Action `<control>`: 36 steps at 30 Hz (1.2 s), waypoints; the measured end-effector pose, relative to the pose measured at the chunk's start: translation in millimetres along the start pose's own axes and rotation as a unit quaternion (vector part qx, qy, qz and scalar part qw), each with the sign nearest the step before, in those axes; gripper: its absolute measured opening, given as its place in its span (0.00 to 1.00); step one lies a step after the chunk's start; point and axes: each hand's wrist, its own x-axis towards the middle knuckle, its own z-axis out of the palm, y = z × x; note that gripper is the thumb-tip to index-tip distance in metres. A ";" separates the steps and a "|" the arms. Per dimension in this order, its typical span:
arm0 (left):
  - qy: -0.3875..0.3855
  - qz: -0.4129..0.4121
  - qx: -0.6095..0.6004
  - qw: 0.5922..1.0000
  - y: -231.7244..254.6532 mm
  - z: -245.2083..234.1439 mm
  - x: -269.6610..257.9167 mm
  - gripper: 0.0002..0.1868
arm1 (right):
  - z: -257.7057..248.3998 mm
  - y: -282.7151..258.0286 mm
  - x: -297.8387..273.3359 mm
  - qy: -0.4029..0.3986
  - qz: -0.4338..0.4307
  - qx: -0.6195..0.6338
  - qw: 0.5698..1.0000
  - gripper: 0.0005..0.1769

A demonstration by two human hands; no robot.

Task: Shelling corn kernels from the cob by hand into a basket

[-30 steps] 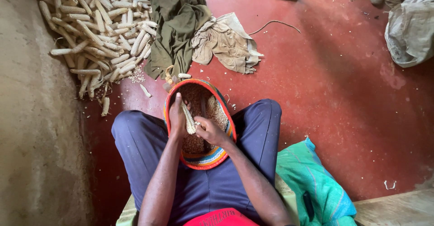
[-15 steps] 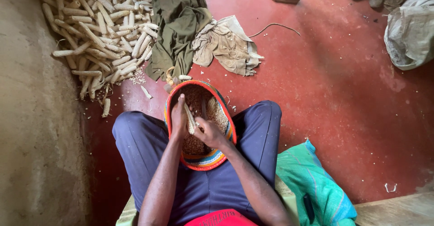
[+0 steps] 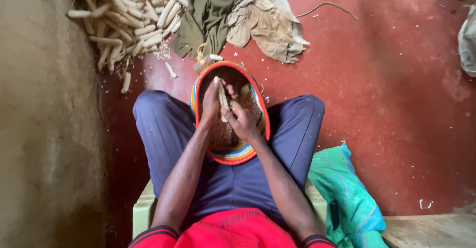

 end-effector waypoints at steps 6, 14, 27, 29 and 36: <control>-0.023 0.028 0.048 0.998 16.0 10.0 -15.3 0.17 | 8.2 4.2 1.3 0.003 -0.006 -0.053 0.999 0.39; -0.045 0.047 -0.005 0.998 14.2 13.6 -20.3 0.19 | 12.5 16.7 2.3 0.014 -0.047 -0.112 0.993 0.32; -0.040 0.094 0.217 0.971 57.0 61.9 -65.7 0.16 | 3.8 -16.2 6.9 0.047 0.059 -0.012 0.997 0.34; -0.041 0.111 0.219 0.969 8.4 14.9 -28.5 0.16 | 3.2 -26.0 6.1 0.054 0.060 -0.034 0.996 0.33; -0.045 0.138 0.206 0.968 -14.9 -9.5 -7.4 0.18 | 6.1 -29.0 9.7 0.127 0.002 -0.061 0.990 0.27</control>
